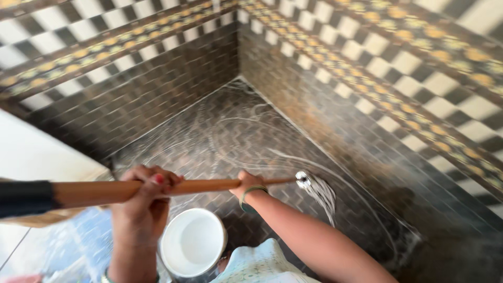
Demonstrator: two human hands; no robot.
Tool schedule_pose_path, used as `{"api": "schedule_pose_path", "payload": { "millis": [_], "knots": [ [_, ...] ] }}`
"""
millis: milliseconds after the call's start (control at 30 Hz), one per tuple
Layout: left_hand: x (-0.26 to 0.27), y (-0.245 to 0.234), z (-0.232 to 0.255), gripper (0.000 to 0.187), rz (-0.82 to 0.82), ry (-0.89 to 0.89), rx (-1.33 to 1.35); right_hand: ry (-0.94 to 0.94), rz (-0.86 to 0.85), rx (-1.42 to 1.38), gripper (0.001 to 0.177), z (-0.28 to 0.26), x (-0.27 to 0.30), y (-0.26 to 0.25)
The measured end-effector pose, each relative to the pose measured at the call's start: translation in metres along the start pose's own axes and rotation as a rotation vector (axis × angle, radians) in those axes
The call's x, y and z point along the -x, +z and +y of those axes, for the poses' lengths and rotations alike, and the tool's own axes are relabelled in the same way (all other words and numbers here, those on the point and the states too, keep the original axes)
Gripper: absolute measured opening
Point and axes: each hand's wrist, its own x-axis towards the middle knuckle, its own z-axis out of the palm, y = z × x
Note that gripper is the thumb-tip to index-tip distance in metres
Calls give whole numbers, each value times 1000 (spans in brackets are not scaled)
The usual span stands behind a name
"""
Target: The person mops a tiled floor using a long-handled mop and soapy water from a white bucket.
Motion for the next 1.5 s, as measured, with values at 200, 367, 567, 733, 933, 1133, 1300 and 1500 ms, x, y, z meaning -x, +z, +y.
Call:
{"api": "schedule_pose_path", "payload": {
  "millis": [200, 367, 567, 733, 933, 1133, 1300, 1500],
  "knots": [
    [8, -54, 65, 15, 125, 155, -128, -313, 24, 74, 25, -125, -18, 10],
    [4, -55, 55, 15, 121, 310, -368, -337, -121, 78, 28, -149, -13, -12],
    [-16, -31, 54, 23, 239, 314, -432, -336, -98, 123, 26, -113, -2, -24],
    [-14, 15, 11, 19, 220, 164, -345, -187, -95, 43, 26, -12, 23, -36],
    [8, 112, -99, 9, 58, -38, -356, 3, 40, -3, 30, 163, 68, -71],
    [38, 192, -187, 18, -183, -308, -344, 353, 13, -103, 34, 298, 122, -82],
    [47, 181, -193, 26, -238, -682, -247, 412, 147, -62, 48, 330, 128, -38],
    [26, 125, -149, 22, -227, -560, 5, 410, -73, -8, 51, 258, 80, -32]
  ]
}}
